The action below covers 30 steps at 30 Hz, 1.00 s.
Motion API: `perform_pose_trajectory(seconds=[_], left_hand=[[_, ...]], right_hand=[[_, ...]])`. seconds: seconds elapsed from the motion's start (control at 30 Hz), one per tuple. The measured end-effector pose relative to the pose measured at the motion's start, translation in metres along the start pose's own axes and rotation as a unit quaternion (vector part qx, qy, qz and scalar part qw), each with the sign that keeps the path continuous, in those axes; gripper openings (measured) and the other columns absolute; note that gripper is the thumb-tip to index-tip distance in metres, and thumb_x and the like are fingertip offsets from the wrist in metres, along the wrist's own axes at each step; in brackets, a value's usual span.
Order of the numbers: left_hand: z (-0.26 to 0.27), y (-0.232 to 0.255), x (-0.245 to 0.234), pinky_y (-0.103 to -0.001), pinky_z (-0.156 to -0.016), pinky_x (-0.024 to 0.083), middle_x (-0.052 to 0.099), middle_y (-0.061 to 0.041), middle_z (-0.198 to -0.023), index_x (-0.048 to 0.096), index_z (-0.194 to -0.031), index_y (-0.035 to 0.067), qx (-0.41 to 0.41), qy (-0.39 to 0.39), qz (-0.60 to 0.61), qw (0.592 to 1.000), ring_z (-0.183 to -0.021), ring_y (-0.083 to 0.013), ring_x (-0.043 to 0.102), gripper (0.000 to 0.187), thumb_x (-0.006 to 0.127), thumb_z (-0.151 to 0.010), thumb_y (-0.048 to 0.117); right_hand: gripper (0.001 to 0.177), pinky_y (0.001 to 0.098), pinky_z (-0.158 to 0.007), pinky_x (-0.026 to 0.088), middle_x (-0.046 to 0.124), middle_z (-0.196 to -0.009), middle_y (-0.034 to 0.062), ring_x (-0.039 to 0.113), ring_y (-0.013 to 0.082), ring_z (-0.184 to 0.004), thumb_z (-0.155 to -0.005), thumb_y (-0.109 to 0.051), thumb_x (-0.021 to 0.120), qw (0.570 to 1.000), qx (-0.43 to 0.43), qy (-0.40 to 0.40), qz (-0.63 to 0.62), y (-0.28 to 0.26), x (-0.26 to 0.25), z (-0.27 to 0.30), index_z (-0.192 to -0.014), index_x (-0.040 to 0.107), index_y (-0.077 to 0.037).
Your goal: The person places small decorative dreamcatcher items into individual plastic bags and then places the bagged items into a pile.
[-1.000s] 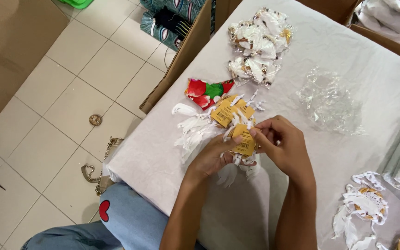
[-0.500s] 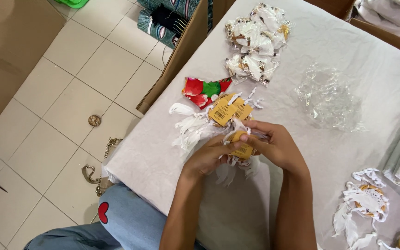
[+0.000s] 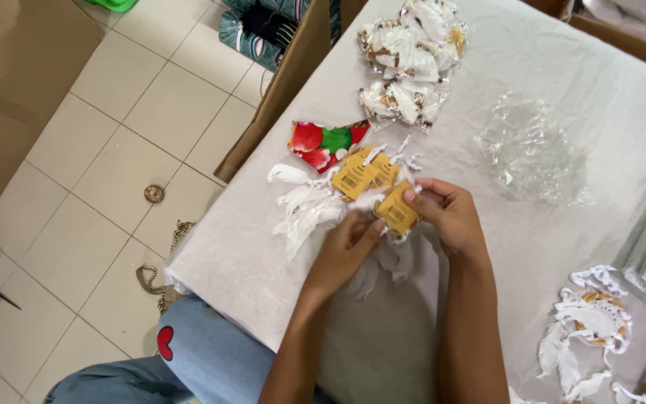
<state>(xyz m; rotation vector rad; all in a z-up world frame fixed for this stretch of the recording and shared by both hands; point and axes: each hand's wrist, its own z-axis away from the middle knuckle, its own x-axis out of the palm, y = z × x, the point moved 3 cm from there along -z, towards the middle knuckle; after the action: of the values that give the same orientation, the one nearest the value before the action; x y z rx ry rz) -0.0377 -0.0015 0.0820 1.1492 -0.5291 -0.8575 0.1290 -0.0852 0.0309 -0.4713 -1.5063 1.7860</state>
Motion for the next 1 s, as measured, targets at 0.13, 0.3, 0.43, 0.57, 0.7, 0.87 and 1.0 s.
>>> perform_pose_trajectory(seconds=[0.13, 0.3, 0.43, 0.57, 0.7, 0.87, 1.0], left_hand=[[0.002, -0.022, -0.006, -0.036, -0.083, 0.062, 0.077, -0.017, -0.116, 0.06, -0.125, 0.003, 0.051, 0.106, -0.009, 0.993, -0.1, -0.0281, 0.077, 0.049, 0.074, -0.093, 0.037], [0.0, -0.028, 0.001, -0.043, -0.086, 0.06, 0.047, -0.039, -0.139, 0.028, -0.152, -0.01, 0.142, 0.137, 0.062, 0.978, -0.103, -0.04, 0.071, 0.095, 0.084, -0.084, 0.023], [-0.014, -0.041, 0.005, -0.033, -0.078, 0.064, 0.065, -0.024, -0.124, 0.055, -0.144, 0.001, 0.197, 0.143, 0.113, 0.963, -0.096, -0.0282, 0.074, 0.057, 0.076, -0.092, 0.007], [-0.028, -0.066, 0.005, -0.029, -0.072, 0.065, 0.064, -0.019, -0.126, 0.056, -0.141, 0.003, 0.224, 0.212, 0.155, 0.939, -0.092, -0.0247, 0.074, 0.059, 0.08, -0.086, 0.003], [-0.03, -0.067, 0.01, -0.03, -0.071, 0.066, 0.057, -0.018, -0.137, 0.055, -0.141, 0.004, 0.255, 0.223, 0.164, 0.927, -0.091, -0.025, 0.073, 0.062, 0.082, -0.085, 0.003], [-0.013, -0.058, 0.016, -0.047, -0.083, 0.06, 0.048, -0.028, -0.141, 0.055, -0.142, 0.005, 0.287, 0.265, 0.013, 0.92, -0.109, -0.0417, 0.063, 0.059, 0.08, -0.089, 0.012], [-0.004, -0.031, 0.023, -0.06, -0.117, 0.033, 0.025, -0.033, -0.158, 0.048, -0.147, 0.003, 0.383, 0.298, -0.157, 0.86, -0.148, -0.0525, 0.029, 0.063, 0.073, -0.096, 0.03]], right_hand=[[0.035, 0.0335, -0.069, 0.063, 0.074, -0.088, 0.0167, 0.073, 0.0203, -0.076, -0.088, -0.012, 0.083, 1.0, -0.007, -0.001, 0.011, 0.001, 0.0, 0.0, -0.118, 0.072, 0.002], [0.041, 0.0271, -0.071, 0.061, 0.076, -0.091, 0.0119, 0.068, 0.0107, -0.08, -0.083, -0.014, 0.086, 0.997, -0.048, -0.022, 0.062, -0.011, 0.015, 0.008, -0.12, 0.073, -0.002], [0.037, 0.0284, -0.083, 0.057, 0.074, -0.115, 0.0112, 0.062, 0.0122, -0.099, -0.102, -0.023, 0.064, 0.984, -0.137, -0.006, 0.11, -0.033, 0.019, 0.011, -0.136, 0.068, -0.011], [0.026, 0.0314, -0.096, 0.052, 0.066, -0.128, 0.0162, 0.063, 0.0236, -0.119, -0.101, -0.019, 0.066, 0.969, -0.232, -0.017, 0.087, -0.023, 0.002, 0.0, -0.122, 0.069, -0.003], [0.027, 0.0395, -0.103, 0.047, 0.063, -0.127, 0.0183, 0.059, 0.0316, -0.122, -0.089, -0.025, 0.08, 0.948, -0.269, -0.066, 0.157, -0.02, 0.005, 0.001, -0.105, 0.072, -0.004], [0.023, 0.0391, -0.102, 0.046, 0.064, -0.12, 0.0185, 0.062, 0.0303, -0.115, -0.086, -0.012, 0.084, 0.944, -0.29, -0.064, 0.141, -0.014, 0.01, 0.003, -0.084, 0.064, -0.002], [0.033, 0.0397, -0.107, 0.042, 0.06, -0.127, 0.0205, 0.057, 0.0321, -0.124, -0.091, -0.016, 0.08, 0.943, -0.306, -0.051, 0.117, -0.021, 0.015, 0.007, -0.074, 0.055, -0.003]])
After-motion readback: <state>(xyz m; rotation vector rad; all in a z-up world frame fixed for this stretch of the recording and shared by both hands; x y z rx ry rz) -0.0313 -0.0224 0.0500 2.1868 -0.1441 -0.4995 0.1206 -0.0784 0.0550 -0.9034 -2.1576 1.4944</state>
